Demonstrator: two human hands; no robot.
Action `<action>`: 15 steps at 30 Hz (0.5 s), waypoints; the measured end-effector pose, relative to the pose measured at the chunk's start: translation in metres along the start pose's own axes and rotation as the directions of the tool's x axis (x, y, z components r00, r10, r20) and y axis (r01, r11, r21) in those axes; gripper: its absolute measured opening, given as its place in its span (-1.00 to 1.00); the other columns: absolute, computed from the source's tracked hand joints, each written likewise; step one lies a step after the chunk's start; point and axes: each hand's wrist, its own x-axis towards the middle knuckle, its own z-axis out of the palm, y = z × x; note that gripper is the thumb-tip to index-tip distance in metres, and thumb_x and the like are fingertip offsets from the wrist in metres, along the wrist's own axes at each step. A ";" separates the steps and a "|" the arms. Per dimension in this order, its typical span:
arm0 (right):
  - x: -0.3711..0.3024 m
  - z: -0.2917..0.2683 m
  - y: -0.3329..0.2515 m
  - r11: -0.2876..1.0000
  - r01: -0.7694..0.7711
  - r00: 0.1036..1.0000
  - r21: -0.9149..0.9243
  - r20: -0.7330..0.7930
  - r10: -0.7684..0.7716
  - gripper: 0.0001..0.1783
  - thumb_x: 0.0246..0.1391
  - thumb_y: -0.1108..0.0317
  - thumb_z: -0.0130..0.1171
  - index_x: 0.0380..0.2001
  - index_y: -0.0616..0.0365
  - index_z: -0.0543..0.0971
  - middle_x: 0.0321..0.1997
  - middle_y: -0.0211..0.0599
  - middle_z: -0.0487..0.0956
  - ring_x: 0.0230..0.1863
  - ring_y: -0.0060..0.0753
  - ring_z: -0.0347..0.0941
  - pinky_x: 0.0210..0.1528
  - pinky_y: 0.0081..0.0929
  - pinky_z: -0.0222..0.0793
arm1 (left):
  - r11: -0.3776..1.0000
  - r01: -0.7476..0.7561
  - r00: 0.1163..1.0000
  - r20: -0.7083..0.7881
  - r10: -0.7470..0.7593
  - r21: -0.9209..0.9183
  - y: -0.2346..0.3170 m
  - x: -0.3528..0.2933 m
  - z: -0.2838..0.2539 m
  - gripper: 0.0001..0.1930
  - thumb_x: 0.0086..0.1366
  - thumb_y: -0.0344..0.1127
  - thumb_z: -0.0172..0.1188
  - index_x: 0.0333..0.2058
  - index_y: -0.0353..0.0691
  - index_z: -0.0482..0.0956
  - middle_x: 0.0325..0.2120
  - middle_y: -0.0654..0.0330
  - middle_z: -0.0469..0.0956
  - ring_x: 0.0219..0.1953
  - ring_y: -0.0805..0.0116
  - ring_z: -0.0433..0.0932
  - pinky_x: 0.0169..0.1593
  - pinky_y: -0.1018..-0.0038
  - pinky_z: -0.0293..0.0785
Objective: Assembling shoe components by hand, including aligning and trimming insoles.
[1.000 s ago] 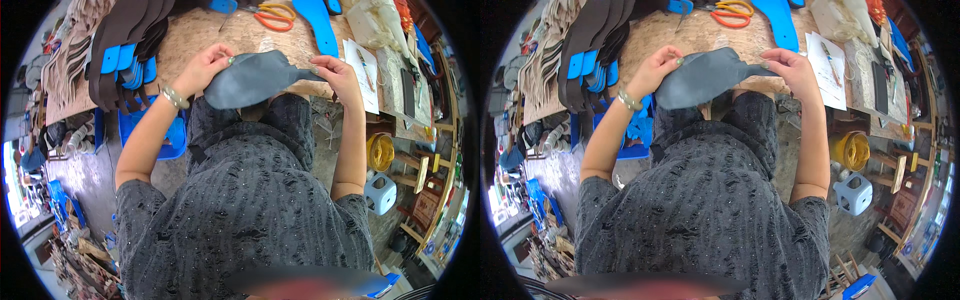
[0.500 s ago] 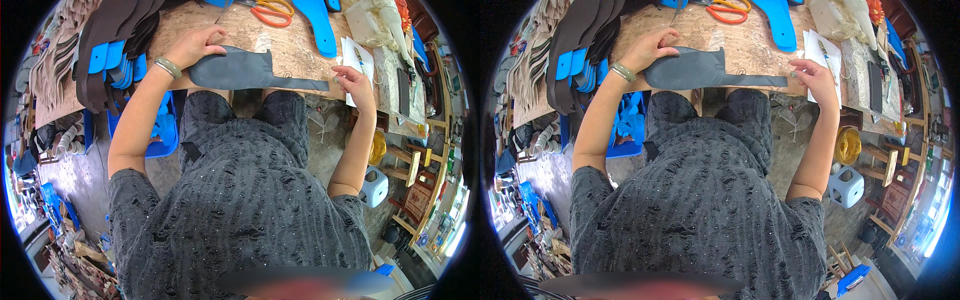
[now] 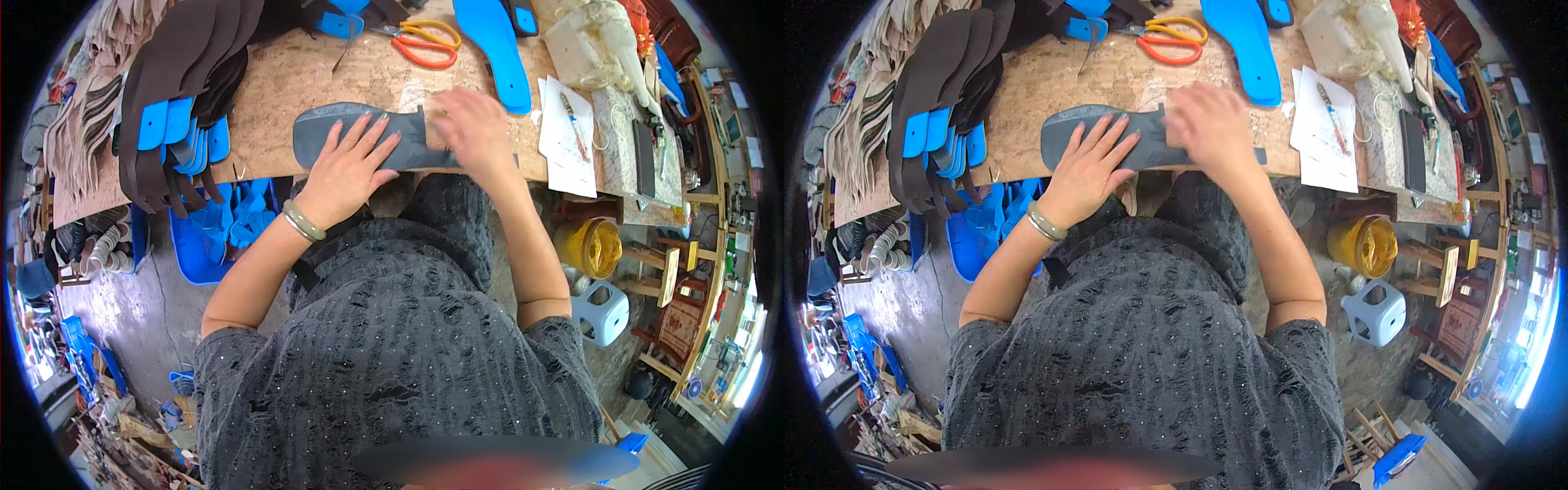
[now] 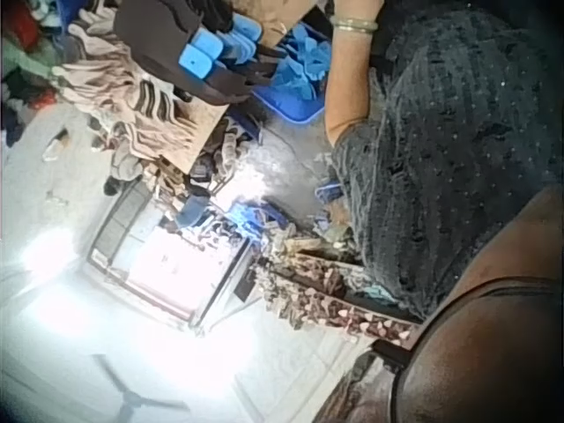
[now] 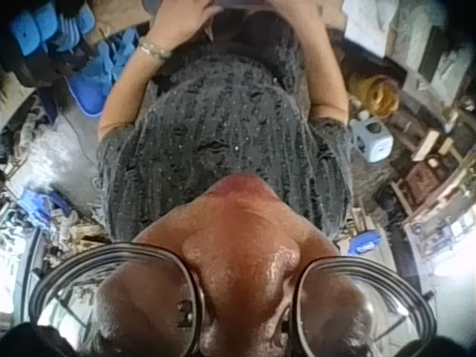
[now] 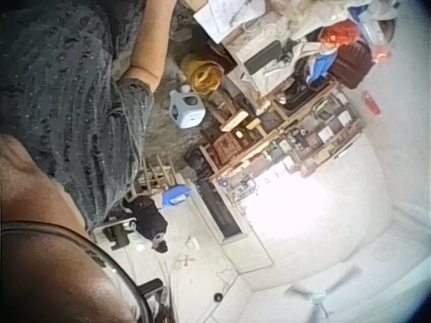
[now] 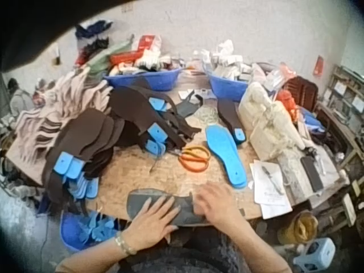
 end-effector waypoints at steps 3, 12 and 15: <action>0.013 -0.016 0.042 0.980 -0.197 0.972 0.023 -0.127 0.198 -0.54 0.04 0.15 0.21 -0.02 0.14 0.50 -0.07 -0.16 0.56 0.00 -0.07 0.43 -0.02 -0.09 0.34 | 1.000 -0.001 0.999 0.033 0.001 -0.005 -0.007 -0.003 -0.004 -0.47 0.33 -0.02 -0.02 0.22 -0.05 0.29 0.29 0.08 0.16 0.35 0.05 0.06 0.33 -0.02 -0.05; 0.036 -0.006 0.090 0.843 -0.453 0.883 -0.290 -0.016 0.469 -0.36 -0.11 0.14 0.33 0.05 0.20 0.44 -0.08 -0.07 0.54 -0.08 0.01 0.46 -0.09 -0.16 0.39 | 0.989 0.027 0.993 -0.106 -0.043 -0.147 -0.004 -0.023 -0.010 -0.51 0.28 -0.18 0.09 0.16 -0.18 0.35 0.25 0.03 0.22 0.31 0.04 0.14 0.30 0.01 0.05; 0.038 0.006 0.097 0.839 -0.540 0.832 -0.062 0.115 0.543 -0.49 -0.11 0.24 0.33 -0.07 0.22 0.52 -0.15 -0.10 0.53 -0.08 -0.06 0.47 -0.09 -0.23 0.40 | 0.970 0.112 0.959 -0.234 -0.162 -0.215 -0.014 -0.037 -0.015 -0.56 0.25 -0.31 0.13 0.11 -0.23 0.39 0.20 0.01 0.29 0.26 0.01 0.24 0.27 0.10 0.15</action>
